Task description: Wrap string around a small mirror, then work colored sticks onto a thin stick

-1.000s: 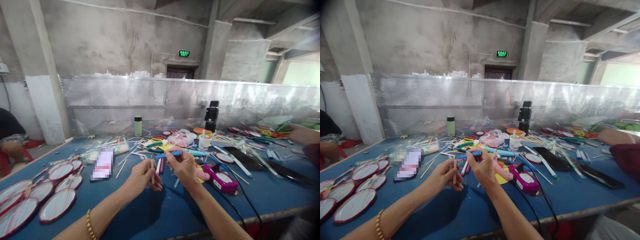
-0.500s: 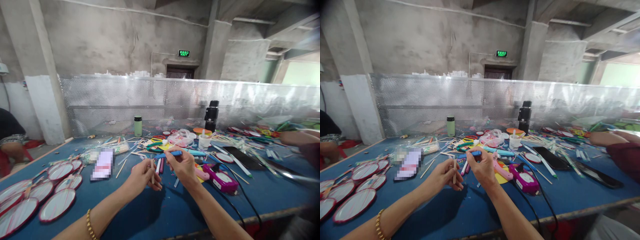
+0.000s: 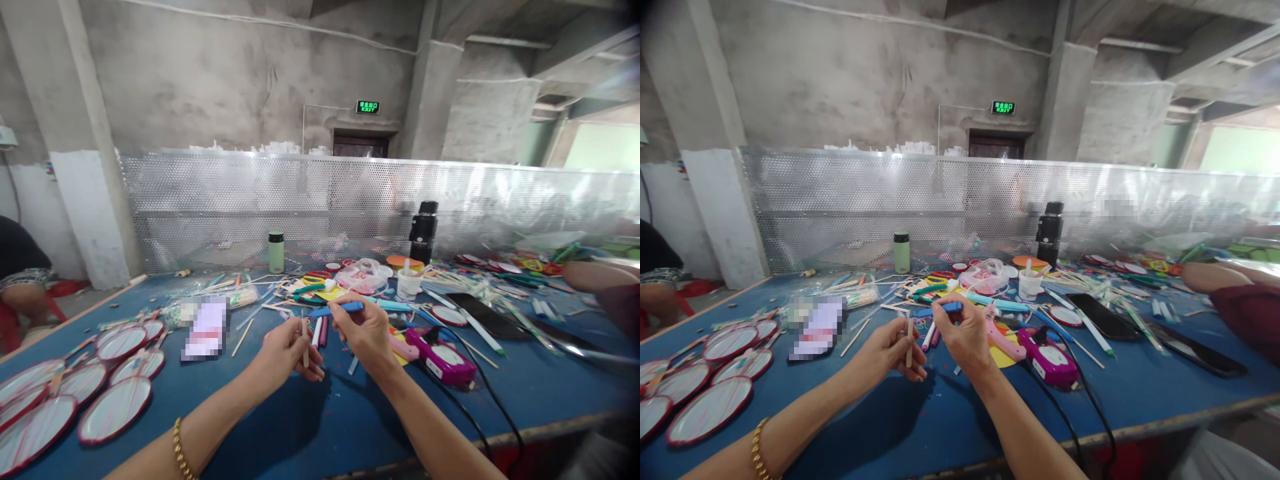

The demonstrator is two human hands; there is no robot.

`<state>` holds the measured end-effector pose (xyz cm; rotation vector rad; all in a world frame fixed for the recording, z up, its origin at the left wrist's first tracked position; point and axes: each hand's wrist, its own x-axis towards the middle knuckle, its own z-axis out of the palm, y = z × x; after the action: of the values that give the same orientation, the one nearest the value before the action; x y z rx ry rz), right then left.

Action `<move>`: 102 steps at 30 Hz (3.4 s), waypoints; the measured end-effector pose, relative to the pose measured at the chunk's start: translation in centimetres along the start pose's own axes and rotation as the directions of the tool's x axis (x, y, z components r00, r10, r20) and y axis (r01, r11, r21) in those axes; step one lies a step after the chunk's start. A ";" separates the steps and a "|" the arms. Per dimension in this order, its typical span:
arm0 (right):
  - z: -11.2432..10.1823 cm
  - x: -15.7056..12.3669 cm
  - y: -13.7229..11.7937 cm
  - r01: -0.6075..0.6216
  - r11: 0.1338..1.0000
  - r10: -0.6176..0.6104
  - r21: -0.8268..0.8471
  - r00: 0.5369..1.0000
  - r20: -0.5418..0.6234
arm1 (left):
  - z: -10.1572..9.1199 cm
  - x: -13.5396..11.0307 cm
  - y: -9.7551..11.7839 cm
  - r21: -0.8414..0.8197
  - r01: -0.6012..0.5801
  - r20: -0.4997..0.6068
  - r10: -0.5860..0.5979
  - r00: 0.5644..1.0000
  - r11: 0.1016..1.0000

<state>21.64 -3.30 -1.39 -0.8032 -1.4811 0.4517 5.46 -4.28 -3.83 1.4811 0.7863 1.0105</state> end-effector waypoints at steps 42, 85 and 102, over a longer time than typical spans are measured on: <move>-0.1 0.2 0.1 0.014 0.993 -0.007 0.117 0.998 -0.064 | -1.7 0.9 0.6 0.027 0.053 -0.096 -0.050 0.994 0.998; 0.1 0.1 0.8 -0.036 0.999 0.037 0.013 0.992 -0.121 | -1.0 1.0 -0.8 -0.026 0.109 -0.116 -0.111 0.987 0.994; 0.2 0.0 0.7 -0.025 0.999 0.030 0.041 0.994 -0.108 | -0.4 0.5 -0.7 -0.068 0.158 -0.039 -0.161 0.986 0.985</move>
<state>21.61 -2.76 -1.89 -0.8056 -1.3583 0.4498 5.28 -3.57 -4.44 1.3224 0.8817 0.9412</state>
